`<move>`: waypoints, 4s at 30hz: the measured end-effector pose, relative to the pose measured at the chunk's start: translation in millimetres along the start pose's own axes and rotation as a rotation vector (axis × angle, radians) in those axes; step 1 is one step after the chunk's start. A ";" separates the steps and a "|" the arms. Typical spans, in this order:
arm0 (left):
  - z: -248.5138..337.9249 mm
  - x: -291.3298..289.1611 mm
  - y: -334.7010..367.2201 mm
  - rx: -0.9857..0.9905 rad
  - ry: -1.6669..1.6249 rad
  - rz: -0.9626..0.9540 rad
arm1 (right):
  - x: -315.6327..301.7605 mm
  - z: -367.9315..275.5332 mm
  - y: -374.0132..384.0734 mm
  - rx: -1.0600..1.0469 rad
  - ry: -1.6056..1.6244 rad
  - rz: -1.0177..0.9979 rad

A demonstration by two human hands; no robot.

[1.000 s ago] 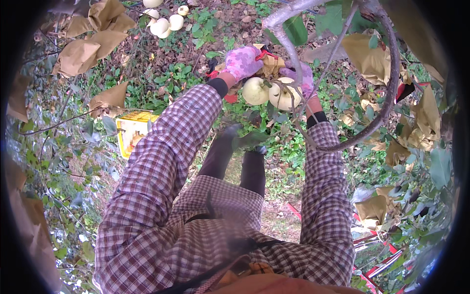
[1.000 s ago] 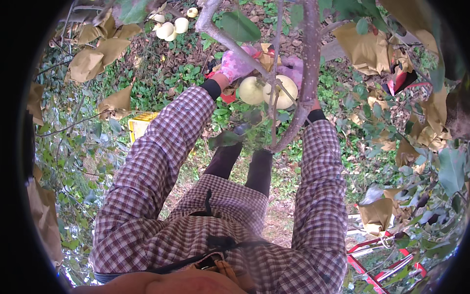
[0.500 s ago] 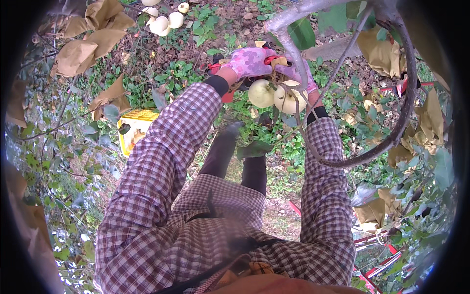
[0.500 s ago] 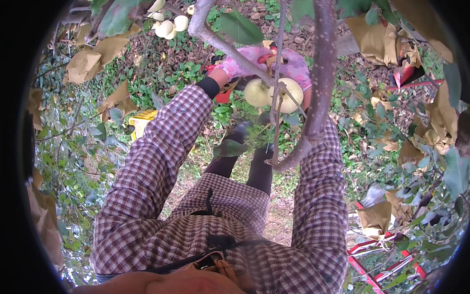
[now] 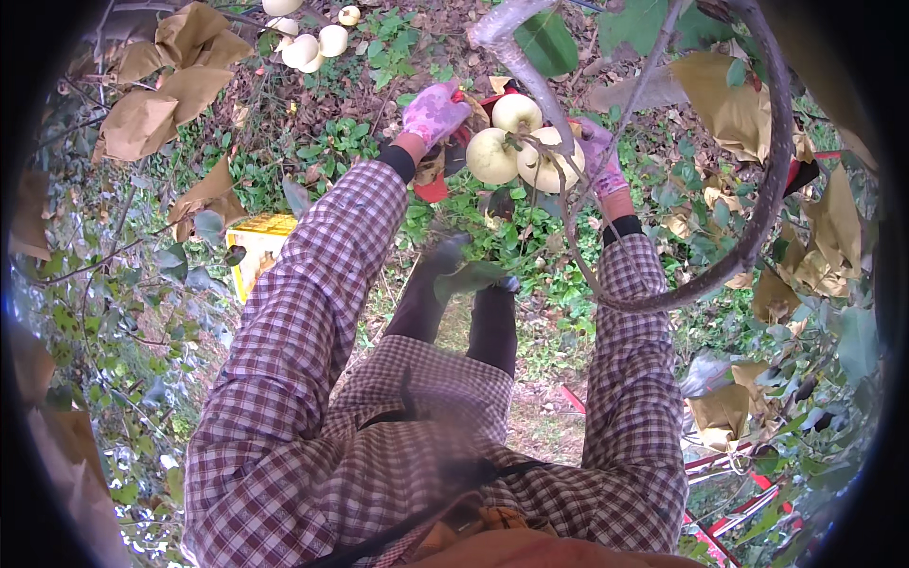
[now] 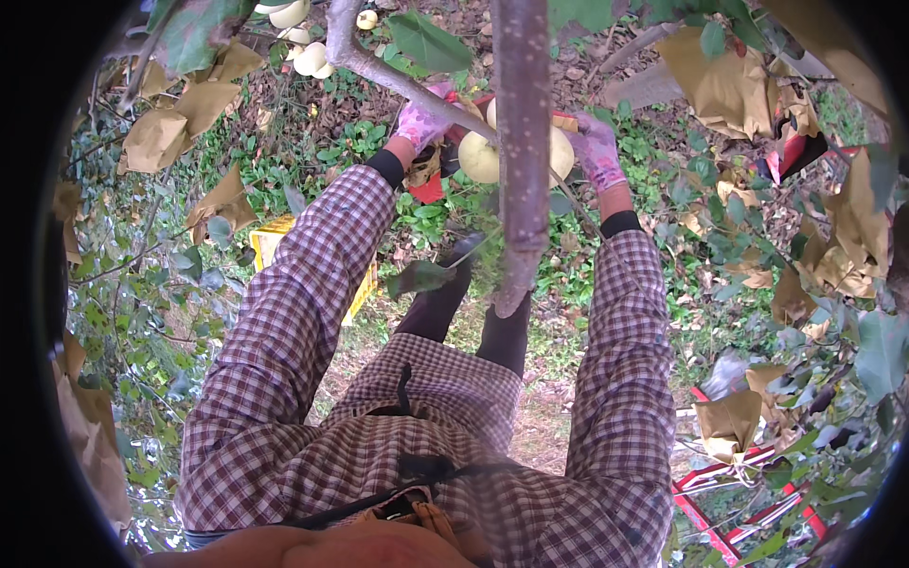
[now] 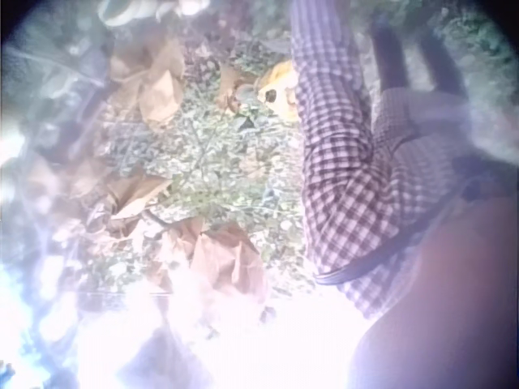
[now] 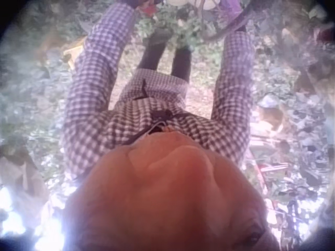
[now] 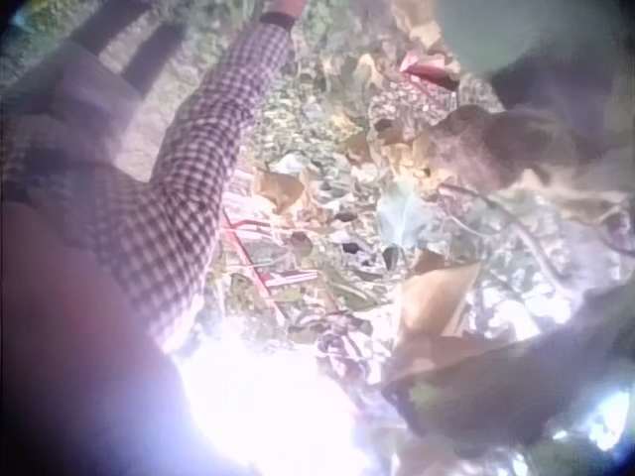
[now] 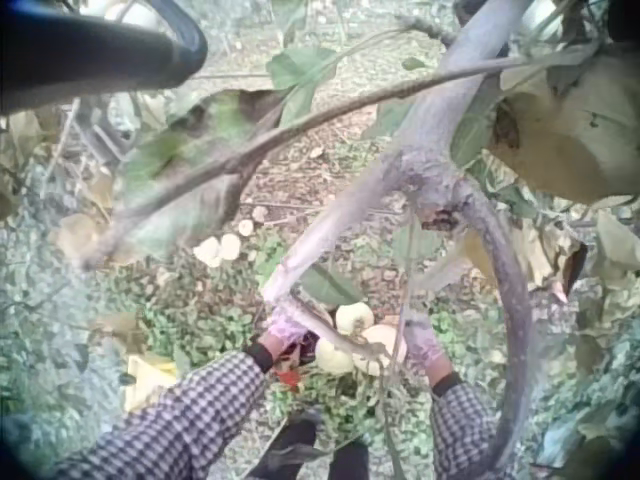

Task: The person harvests apples from trees in an orchard, removing protective paper bags and placing the fruit into a yellow crate. They also collect discarded paper bags and place them into a large white sack.

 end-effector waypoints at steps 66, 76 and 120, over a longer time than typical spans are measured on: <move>360.1 -80.4 -112.4 0.499 0.169 0.231 | -98.0 -326.6 -176.9 -0.358 -0.465 0.742; 347.4 -75.9 -128.9 0.419 0.186 0.131 | -104.7 -311.9 -186.4 -0.330 -0.389 0.807; 337.5 -111.7 -207.6 0.168 -0.201 0.364 | -142.9 -210.1 -228.1 -0.233 -0.055 0.882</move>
Point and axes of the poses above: each hand's wrist, its own y-axis towards the middle knuckle, its own x-axis out of the palm, z = x × y, the point moved 8 cm from there along y, towards the middle knuckle, and after that the axes turned 3 degrees about z, right-handed, at the moved point
